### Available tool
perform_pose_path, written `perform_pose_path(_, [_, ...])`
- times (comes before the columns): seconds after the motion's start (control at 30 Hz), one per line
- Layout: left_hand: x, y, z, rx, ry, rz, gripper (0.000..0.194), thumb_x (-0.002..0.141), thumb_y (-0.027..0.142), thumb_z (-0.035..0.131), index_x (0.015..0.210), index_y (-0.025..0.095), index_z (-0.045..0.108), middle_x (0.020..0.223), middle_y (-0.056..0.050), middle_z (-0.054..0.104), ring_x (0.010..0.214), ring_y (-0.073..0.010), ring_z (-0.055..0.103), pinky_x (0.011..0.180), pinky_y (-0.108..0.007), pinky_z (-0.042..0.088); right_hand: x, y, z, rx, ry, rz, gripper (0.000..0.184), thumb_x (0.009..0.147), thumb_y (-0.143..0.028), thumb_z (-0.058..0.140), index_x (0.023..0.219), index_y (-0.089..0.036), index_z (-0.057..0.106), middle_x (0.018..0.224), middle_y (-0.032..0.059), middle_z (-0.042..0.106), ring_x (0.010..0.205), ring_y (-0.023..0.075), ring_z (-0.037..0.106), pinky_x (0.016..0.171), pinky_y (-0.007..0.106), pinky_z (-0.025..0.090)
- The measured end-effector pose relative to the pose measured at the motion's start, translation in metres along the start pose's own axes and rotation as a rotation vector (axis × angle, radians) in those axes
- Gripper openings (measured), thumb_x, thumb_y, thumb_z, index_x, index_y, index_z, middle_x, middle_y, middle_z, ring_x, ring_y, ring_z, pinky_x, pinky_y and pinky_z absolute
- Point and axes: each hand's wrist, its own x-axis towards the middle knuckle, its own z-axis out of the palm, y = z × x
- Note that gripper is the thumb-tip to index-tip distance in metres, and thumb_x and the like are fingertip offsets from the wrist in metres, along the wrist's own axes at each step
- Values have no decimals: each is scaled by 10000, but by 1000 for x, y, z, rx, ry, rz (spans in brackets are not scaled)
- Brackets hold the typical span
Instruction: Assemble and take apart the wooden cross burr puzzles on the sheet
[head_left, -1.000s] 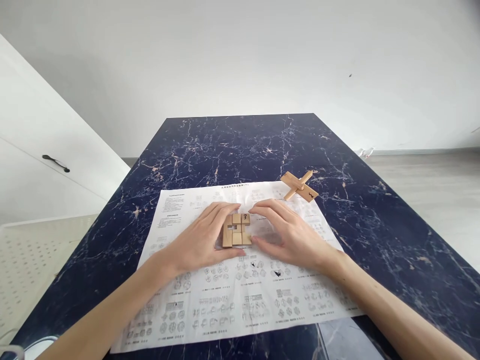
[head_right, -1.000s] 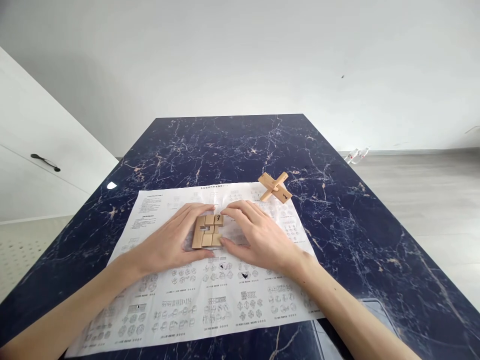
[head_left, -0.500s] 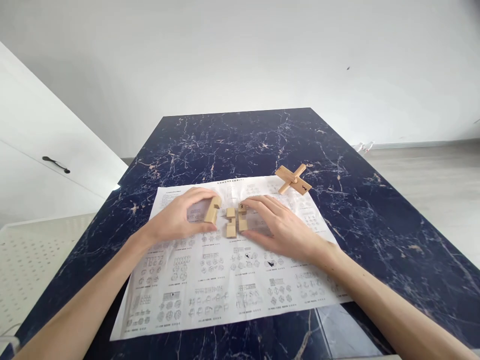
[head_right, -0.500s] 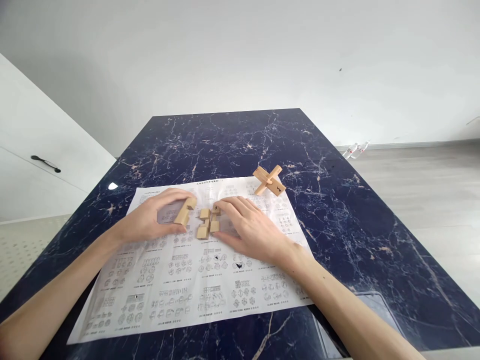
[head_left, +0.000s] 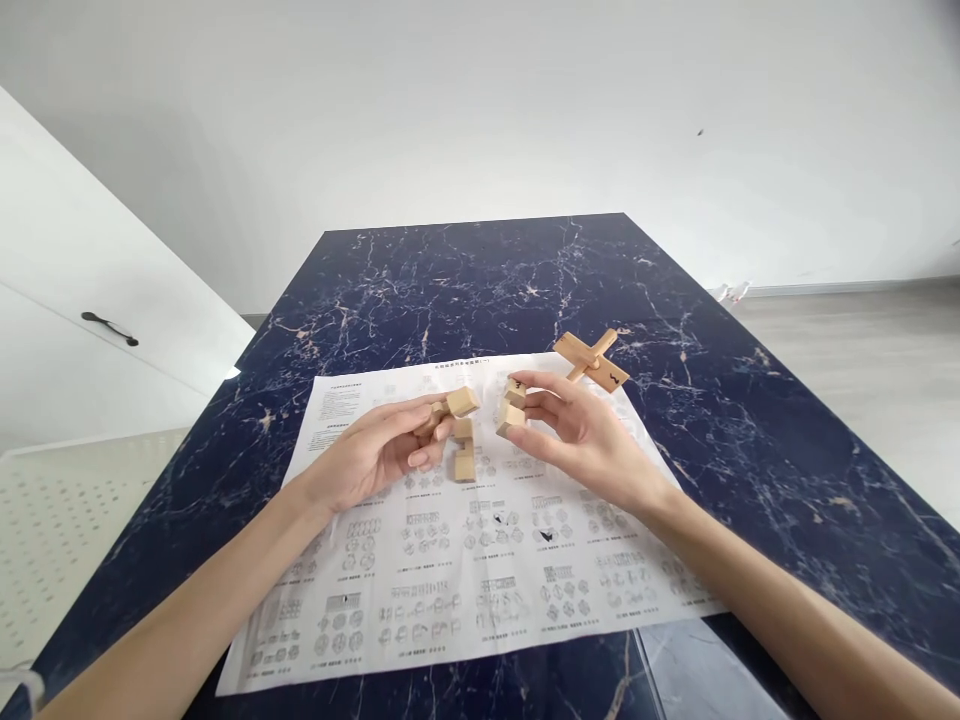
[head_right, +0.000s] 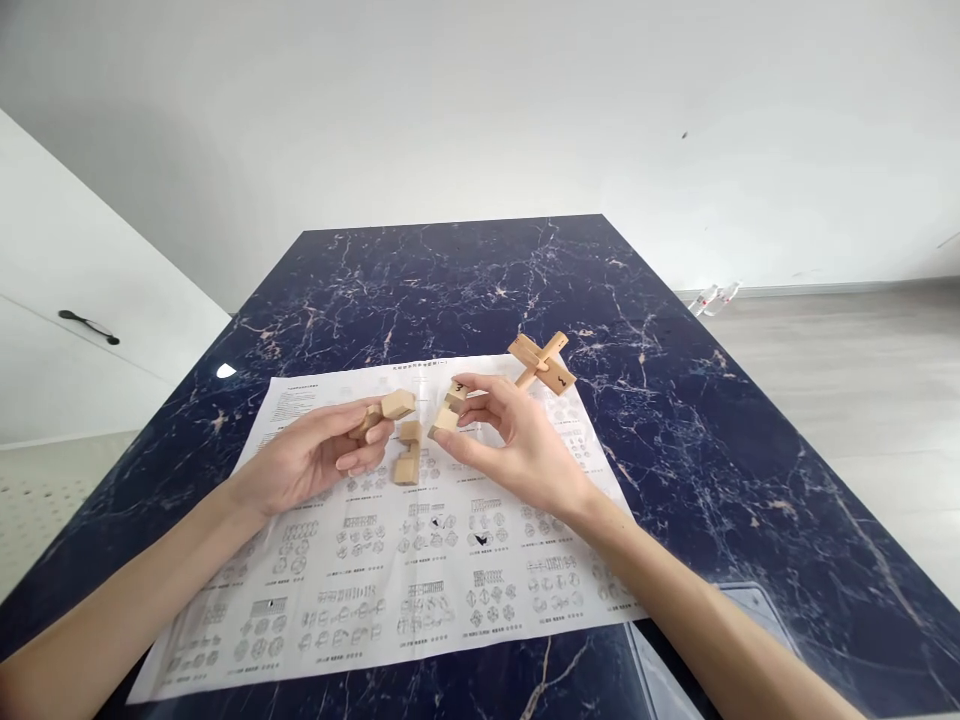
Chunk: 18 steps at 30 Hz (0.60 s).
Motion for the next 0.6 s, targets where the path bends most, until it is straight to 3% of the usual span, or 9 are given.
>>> perform_pose_path(0.13, [1, 0, 4, -95, -22, -5, 293, 1049, 459, 595, 965, 207, 719, 869, -35, 539, 576, -106, 356, 590, -296, 466, -1, -6, 2, 107, -42, 67, 524, 865, -554, 851, 1234, -254, 630, 1286, 115, 712, 1178, 296, 710, 1056, 524, 616])
perform_pose_path(0.27, [1, 0, 6, -121, -39, -34, 325, 1061, 480, 573, 942, 208, 703, 736, 8, 429, 552, -116, 291, 557, -299, 428, -2, -7, -1, 85, -76, 77, 475, 896, -618, 804, 1165, -256, 654, 979, 41, 673, 896, 223, 663, 834, 416, 615])
perform_pose_path(0.37, [1, -1, 5, -142, -30, -45, 362, 1091, 466, 505, 909, 209, 684, 691, 30, 348, 537, -124, 222, 551, -310, 411, -4, -8, -3, 6, -85, 99, 449, 1004, -687, 630, 980, -239, 661, 742, -18, 504, 667, 165, 484, 636, 335, 476])
perform_pose_path(0.47, [2, -4, 3, -241, -33, -74, 345, 1123, 412, 455, 1024, 186, 695, 719, 40, 346, 543, -113, 195, 560, -281, 396, -4, -9, -2, 21, -92, 145, 575, 1056, -727, 491, 752, -238, 483, 679, -39, 380, 590, 135, 335, 568, 316, 349])
perform_pose_path(0.6, [3, -7, 1, -298, -41, -113, 319, 1132, 392, 469, 979, 167, 636, 775, 28, 408, 574, -97, 251, 577, -245, 378, -5, -8, 1, 121, -76, 220, 541, 1084, -700, 455, 795, -242, 428, 734, -36, 360, 603, 134, 309, 562, 315, 312])
